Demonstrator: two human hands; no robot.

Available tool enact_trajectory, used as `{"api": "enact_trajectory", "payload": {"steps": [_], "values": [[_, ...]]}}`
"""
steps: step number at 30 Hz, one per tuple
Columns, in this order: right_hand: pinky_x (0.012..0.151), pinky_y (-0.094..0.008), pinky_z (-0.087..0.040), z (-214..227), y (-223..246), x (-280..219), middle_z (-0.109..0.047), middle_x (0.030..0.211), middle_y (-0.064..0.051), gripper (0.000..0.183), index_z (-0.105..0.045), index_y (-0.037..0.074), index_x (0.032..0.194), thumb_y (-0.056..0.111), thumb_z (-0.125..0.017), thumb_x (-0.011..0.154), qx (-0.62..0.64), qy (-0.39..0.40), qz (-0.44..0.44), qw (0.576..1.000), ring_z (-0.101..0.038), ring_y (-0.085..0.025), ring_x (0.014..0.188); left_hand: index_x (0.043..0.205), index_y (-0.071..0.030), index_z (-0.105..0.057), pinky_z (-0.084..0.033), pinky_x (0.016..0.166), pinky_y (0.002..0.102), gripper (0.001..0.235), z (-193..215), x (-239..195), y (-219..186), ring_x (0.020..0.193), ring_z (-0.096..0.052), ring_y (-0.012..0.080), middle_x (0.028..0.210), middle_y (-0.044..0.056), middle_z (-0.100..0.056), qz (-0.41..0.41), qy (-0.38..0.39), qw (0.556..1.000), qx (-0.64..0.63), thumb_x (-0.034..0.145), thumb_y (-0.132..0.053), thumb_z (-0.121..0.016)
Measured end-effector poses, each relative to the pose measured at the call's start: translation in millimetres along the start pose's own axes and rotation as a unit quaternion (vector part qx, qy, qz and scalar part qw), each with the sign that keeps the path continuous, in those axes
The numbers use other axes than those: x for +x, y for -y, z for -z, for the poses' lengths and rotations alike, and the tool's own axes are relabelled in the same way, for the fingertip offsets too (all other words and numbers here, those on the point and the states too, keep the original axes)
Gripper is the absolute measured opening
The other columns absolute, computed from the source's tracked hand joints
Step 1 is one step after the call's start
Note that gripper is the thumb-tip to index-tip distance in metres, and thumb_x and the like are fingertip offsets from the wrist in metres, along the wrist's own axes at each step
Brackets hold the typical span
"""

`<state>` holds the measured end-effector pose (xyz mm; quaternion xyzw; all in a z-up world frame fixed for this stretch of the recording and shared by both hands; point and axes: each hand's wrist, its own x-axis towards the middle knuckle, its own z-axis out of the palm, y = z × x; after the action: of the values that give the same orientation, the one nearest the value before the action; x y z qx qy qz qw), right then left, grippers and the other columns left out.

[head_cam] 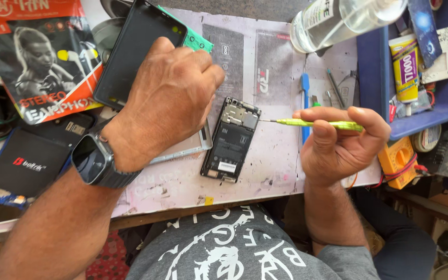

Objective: The person uses a screwdriver to remove screws from a disassembled smartphone, then cleans the phone's exterior with a toothbrush and liquid. The person handles the phone casing, battery, and internal components while working at a cluttered repair bench.

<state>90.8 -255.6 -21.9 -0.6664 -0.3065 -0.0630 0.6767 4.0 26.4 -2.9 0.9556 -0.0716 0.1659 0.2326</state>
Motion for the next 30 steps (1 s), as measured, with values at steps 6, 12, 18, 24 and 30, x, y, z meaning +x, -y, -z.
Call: {"api": "enact_trajectory", "payload": {"steps": [6, 12, 18, 24, 30], "values": [[0.069, -0.034, -0.065, 3, -1, 11, -0.073, 0.088, -0.022, 0.048, -0.043, 0.007, 0.136, 0.026, -0.077, 0.107, -0.011, -0.021, -0.01, 1.0, -0.074, -0.028, 0.072, 0.08, -0.011, -0.067, -0.041, 0.079, 0.043, 0.01, -5, 5, 9, 0.082, -0.063, 0.0251, 0.078, 0.005, -0.062, 0.026, 0.032, 0.999, -0.02, 0.089, -0.008, -0.067], [0.062, -0.032, -0.063, 2, 9, 14, -0.073, 0.085, -0.023, 0.048, -0.039, 0.01, 0.135, 0.03, -0.074, 0.109, -0.063, -0.017, -0.03, 0.997, -0.073, -0.028, 0.065, 0.082, -0.01, -0.066, -0.04, 0.08, 0.042, 0.007, -5, 7, 7, 0.087, -0.062, 0.0234, 0.08, 0.004, -0.062, 0.047, 0.052, 0.997, -0.015, 0.086, -0.005, -0.064], [0.064, -0.035, -0.061, -1, 14, 14, -0.073, 0.086, -0.024, 0.043, -0.039, 0.011, 0.135, 0.026, -0.071, 0.111, -0.088, 0.003, -0.04, 0.995, -0.073, -0.028, 0.065, 0.08, -0.009, -0.065, -0.039, 0.079, 0.042, 0.009, -5, 9, 9, 0.085, -0.062, 0.0234, 0.081, 0.004, -0.062, 0.061, 0.072, 0.995, -0.026, 0.086, -0.003, -0.065], [0.07, -0.038, -0.067, 1, 16, 13, -0.073, 0.09, -0.023, 0.04, -0.039, 0.011, 0.133, 0.024, -0.071, 0.113, -0.075, 0.013, -0.06, 0.995, -0.075, -0.027, 0.071, 0.084, -0.008, -0.066, -0.039, 0.079, 0.04, 0.009, -4, 12, 6, 0.083, -0.06, 0.0219, 0.078, 0.004, -0.059, 0.058, 0.06, 0.996, -0.026, 0.088, 0.0, -0.064], [0.071, -0.038, -0.064, 0, 16, 13, -0.074, 0.091, -0.024, 0.039, -0.04, 0.011, 0.133, 0.024, -0.071, 0.113, -0.076, 0.006, -0.058, 0.995, -0.075, -0.027, 0.071, 0.079, -0.009, -0.064, -0.04, 0.076, 0.041, 0.012, -4, 13, 6, 0.08, -0.06, 0.0227, 0.073, 0.004, -0.058, 0.062, 0.078, 0.995, -0.026, 0.088, -0.001, -0.065]]}}
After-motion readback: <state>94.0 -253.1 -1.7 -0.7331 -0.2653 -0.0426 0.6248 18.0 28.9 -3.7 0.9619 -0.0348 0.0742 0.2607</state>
